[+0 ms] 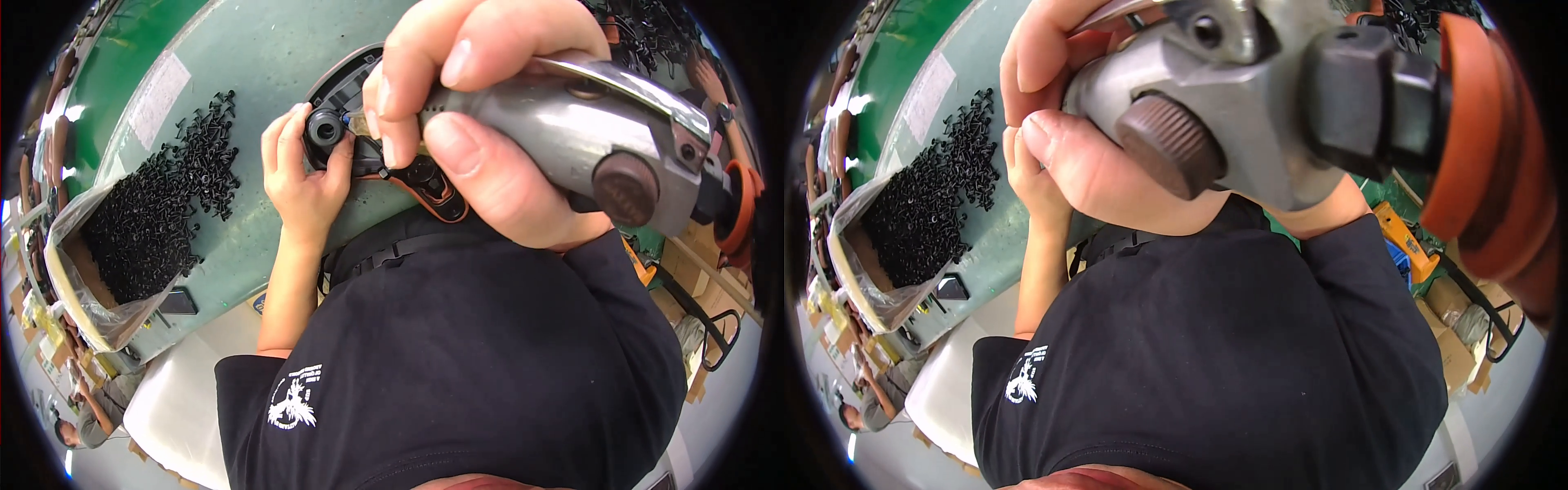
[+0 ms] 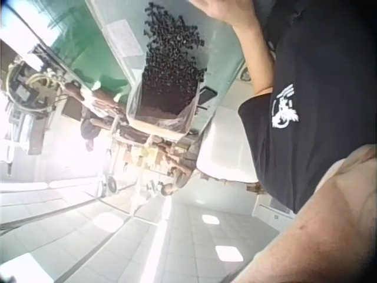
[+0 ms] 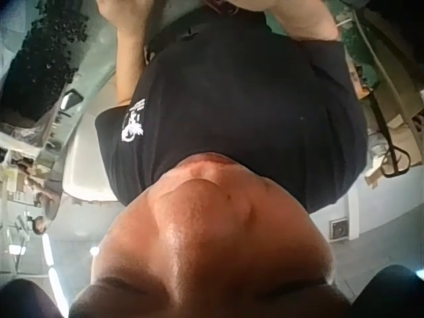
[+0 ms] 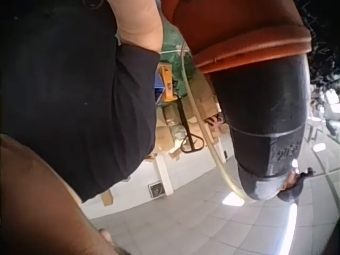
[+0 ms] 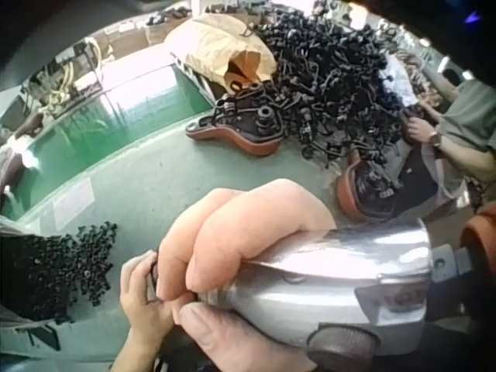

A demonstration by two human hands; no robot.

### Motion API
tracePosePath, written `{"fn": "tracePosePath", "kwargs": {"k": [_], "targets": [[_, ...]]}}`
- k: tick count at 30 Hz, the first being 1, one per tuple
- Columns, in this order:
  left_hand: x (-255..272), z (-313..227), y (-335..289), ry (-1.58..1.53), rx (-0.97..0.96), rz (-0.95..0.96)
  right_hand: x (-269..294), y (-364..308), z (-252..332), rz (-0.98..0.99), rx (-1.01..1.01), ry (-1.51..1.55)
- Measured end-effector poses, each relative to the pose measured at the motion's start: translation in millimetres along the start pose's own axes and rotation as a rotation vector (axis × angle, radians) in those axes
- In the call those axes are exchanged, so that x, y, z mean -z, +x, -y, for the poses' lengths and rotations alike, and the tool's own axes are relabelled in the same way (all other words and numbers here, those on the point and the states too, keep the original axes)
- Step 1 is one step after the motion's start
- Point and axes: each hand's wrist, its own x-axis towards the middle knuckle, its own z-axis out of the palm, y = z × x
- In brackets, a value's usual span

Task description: Assembling bicycle seats by installing screws into the base using a pneumatic screwdriver.

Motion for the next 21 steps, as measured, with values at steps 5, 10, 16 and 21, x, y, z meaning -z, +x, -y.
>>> {"fn": "tracePosePath", "kwargs": {"k": [5,10,16,21], "targets": [[-7.1,-12.6,15.3,0.072,-0.157,-0.052,22.0,8.7,-5.8,0.266,0.220,-0.099],[-1.5,-3.5,4.1,0.064,-0.142,-0.127,31.4,30.1,-27.3,0.803,0.450,-0.116],[0.8,5.9,3.0,-0.022,0.011,-0.100,12.0,17.4,-39.4,0.758,0.402,-0.297],[-3.5,26.4,-1.9,-0.224,-0.012,-0.123,-1.4,16.5,-54.9,0.804,0.500,-0.315]]}}
